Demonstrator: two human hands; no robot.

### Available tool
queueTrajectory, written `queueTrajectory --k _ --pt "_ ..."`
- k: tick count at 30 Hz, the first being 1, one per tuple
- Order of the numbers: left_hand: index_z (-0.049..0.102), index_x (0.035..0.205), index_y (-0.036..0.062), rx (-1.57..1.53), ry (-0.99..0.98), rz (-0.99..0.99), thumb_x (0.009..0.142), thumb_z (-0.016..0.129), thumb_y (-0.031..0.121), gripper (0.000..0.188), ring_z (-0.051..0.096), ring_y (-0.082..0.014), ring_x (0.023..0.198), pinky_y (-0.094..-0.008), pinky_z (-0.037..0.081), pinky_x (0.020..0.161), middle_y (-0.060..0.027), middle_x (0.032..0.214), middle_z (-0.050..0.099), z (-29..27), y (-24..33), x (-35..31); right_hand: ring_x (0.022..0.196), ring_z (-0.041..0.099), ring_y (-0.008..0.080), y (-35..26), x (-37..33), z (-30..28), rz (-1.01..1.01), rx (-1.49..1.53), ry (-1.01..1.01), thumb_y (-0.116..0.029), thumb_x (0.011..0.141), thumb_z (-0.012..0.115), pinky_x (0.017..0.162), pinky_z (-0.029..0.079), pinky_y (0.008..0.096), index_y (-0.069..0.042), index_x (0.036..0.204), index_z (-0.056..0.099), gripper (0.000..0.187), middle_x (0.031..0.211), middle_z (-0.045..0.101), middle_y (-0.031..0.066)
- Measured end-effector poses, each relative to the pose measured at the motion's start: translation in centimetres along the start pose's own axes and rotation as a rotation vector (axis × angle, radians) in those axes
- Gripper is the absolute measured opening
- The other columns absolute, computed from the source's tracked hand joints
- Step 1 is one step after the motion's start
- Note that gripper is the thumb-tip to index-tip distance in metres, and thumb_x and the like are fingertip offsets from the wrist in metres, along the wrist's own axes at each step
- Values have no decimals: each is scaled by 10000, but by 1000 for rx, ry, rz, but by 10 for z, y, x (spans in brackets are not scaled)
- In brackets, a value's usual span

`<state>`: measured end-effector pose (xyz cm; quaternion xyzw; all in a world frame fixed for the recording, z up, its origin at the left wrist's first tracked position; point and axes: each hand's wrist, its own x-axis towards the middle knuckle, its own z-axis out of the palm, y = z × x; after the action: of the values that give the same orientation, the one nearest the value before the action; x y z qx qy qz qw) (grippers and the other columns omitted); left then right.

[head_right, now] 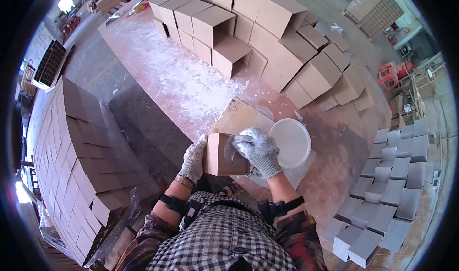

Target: The person wipes the interior and exterior surfaces of small cardboard boxes using a cloth and a white bucket. They handle the boxes one at a time, turning them over to clean different sides, and place cleaned boxes into a stack.

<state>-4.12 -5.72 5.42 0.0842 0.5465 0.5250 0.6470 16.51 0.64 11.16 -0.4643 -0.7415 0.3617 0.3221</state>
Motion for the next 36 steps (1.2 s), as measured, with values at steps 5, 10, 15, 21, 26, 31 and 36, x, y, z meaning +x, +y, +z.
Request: queueTrajectory --k 5,10,15,21,26,31,36 --pt "656 1006 16 37 32 52 891 635 420 420 600 -120 743 -291 489 690 -47 884 656 9 5 -6 745 673 249 -16 -46 -1 320 19 -80 -178 772 726 687 525 349 -65 850 655 155 826 691 83" --pt "665 956 -4 85 91 55 916 621 354 362 601 -114 678 -256 486 640 -43 829 659 18 14 -15 690 654 219 -34 -51 35 187 98 -6 -136 775 720 632 517 343 -54 824 653 116 777 677 99" --pt "662 995 2 62 55 118 925 614 336 344 596 -97 742 -249 480 673 -24 876 659 29 9 -17 698 650 215 -1 -8 12 51 -175 264 -149 798 694 664 509 328 -45 841 660 118 790 682 90" --pt "656 1041 -4 10 14 52 917 628 346 372 574 -79 743 -243 466 690 -16 887 659 24 4 -14 767 652 166 25 -39 12 384 92 329 -181 781 726 712 505 322 -39 907 669 198 840 703 47" --pt "638 1072 -25 339 72 260 956 559 375 424 568 -98 808 -264 466 744 -41 905 654 31 9 -19 746 625 151 -24 0 16 749 237 411 -130 781 723 737 495 272 -33 928 683 181 841 688 62" --pt "629 1067 -41 392 71 267 971 519 405 470 554 -114 820 -284 461 759 -68 904 645 25 3 -9 778 606 121 -49 4 26 767 777 361 -96 819 685 730 492 247 -26 925 678 128 886 671 38" --pt "644 1065 -32 255 60 152 954 553 386 442 577 -105 798 -268 462 720 -53 884 657 25 8 -7 794 627 116 -45 -30 12 579 704 17 9 773 648 738 512 243 -10 940 666 170 885 675 38"
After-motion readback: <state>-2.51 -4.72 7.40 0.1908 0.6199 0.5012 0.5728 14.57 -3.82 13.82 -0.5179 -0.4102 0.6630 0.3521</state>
